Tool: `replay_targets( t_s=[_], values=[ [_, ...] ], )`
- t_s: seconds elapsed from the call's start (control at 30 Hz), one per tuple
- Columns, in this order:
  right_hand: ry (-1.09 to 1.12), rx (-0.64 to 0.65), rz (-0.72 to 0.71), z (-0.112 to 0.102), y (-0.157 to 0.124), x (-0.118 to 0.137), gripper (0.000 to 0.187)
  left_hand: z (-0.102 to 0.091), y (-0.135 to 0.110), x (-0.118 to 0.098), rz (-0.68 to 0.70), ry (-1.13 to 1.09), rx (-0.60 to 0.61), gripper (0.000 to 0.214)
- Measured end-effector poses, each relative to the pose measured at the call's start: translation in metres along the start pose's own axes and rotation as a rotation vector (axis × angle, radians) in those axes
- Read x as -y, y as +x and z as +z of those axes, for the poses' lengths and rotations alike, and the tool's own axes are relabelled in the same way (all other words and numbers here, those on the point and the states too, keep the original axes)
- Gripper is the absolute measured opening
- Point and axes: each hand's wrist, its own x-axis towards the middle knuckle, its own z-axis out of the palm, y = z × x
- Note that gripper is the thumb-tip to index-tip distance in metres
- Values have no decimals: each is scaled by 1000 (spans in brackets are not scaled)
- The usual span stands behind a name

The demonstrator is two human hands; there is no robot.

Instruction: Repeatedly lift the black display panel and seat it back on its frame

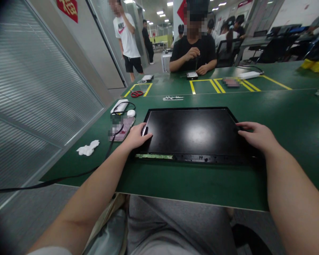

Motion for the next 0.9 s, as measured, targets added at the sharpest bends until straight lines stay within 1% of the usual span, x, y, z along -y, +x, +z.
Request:
replay_targets(
  t_s=[0.1,0.2,0.33,0.43,0.57,0.67,0.8,0.9],
  values=[
    [75,-19,80,0,0,-4,49,-2,0,-1,-5,-48,-11,60],
    [106,-9,112,-1,-1,-5,47,-2,0,0,-8,-91,-29,54],
    [5,-23,98,-2,-2,-1,38,-3,0,2,-37,-168,-44,51],
    [12,-17,50,-1,-1,-1,38,-1,1,6,-79,-281,-58,49],
    [101,14,16,1,0,-6,44,3,2,10,-123,-519,-84,53],
    [119,24,12,0,-2,-5,46,4,2,9,-129,-698,-106,54],
    [104,16,-11,-3,-6,0,46,-3,1,5,-145,-965,-104,56],
    [103,30,-9,-3,-6,2,46,-9,2,2,-214,-1155,-94,57]
  ],
)
